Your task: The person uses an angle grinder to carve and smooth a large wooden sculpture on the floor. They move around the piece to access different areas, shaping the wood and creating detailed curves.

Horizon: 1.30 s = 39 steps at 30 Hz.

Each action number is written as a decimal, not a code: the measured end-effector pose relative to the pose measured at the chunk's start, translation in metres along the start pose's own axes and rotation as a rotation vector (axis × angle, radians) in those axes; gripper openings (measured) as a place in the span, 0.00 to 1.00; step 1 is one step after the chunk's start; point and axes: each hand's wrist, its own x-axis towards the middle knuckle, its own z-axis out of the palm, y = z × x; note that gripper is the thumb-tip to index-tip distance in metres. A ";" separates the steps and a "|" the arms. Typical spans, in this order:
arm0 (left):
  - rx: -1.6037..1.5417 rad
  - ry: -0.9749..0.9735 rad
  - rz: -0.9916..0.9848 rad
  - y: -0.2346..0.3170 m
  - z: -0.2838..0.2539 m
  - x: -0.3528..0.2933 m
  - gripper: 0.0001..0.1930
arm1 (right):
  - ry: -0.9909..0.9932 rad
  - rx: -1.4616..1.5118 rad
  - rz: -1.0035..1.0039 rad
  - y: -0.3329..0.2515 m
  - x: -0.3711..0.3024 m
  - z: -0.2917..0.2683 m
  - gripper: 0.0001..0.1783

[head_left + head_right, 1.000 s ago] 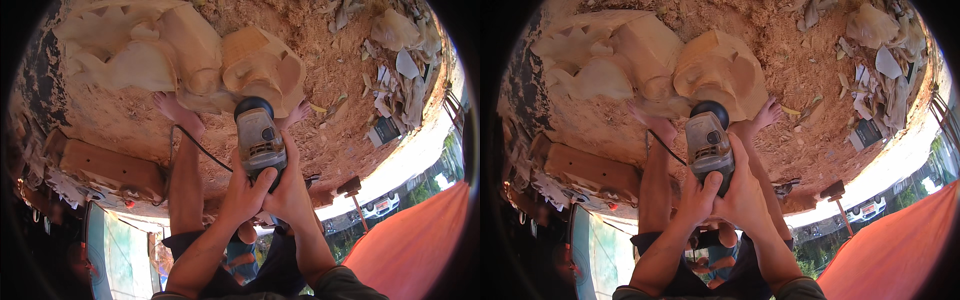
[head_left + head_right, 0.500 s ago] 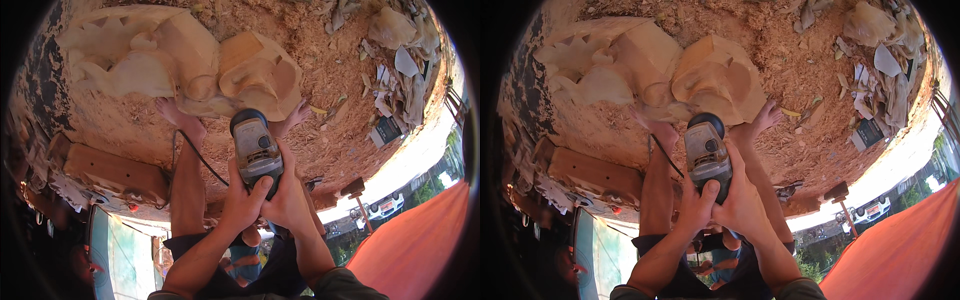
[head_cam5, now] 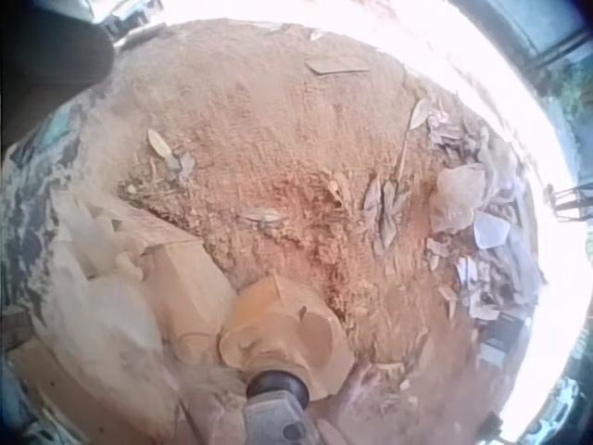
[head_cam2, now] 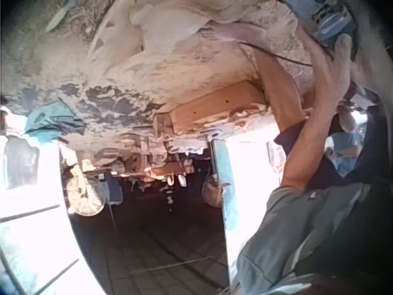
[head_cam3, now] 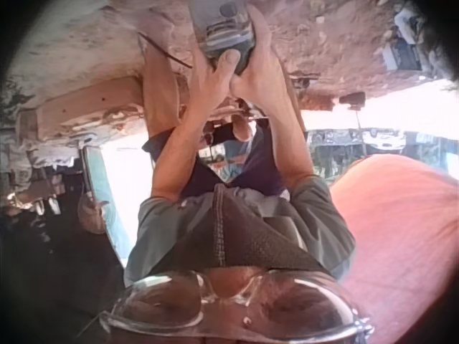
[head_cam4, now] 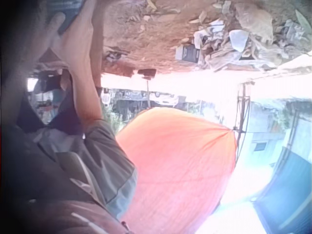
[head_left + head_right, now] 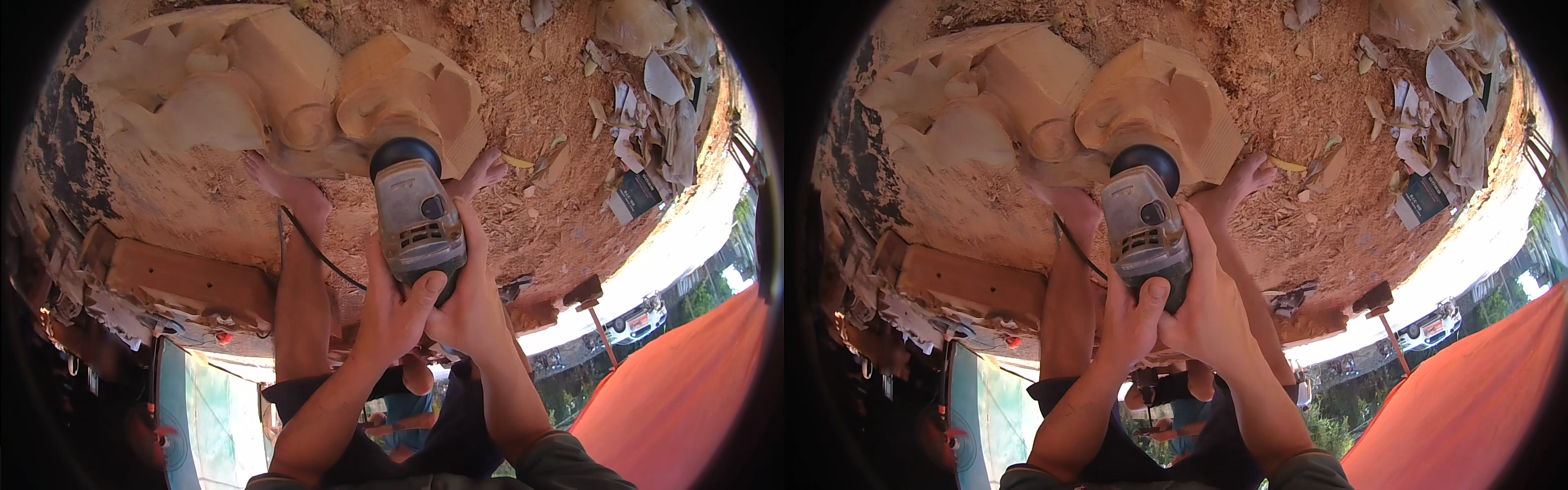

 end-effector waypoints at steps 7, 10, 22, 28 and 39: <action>0.073 -0.188 -0.076 -0.019 0.008 -0.008 0.42 | 0.162 0.017 0.063 0.024 -0.039 0.007 0.61; 0.132 -0.259 -0.192 -0.023 0.009 -0.019 0.44 | 0.226 0.044 0.164 0.022 -0.068 0.001 0.62; 0.093 -0.089 -0.012 -0.015 0.004 0.004 0.43 | 0.151 0.026 0.063 0.021 -0.029 0.015 0.57; 0.279 -0.251 -0.154 -0.033 0.016 -0.012 0.46 | 0.285 0.083 0.073 0.044 -0.071 0.008 0.63; 0.160 -0.176 -0.089 -0.026 0.015 0.001 0.43 | 0.183 0.076 0.197 0.031 -0.048 0.006 0.61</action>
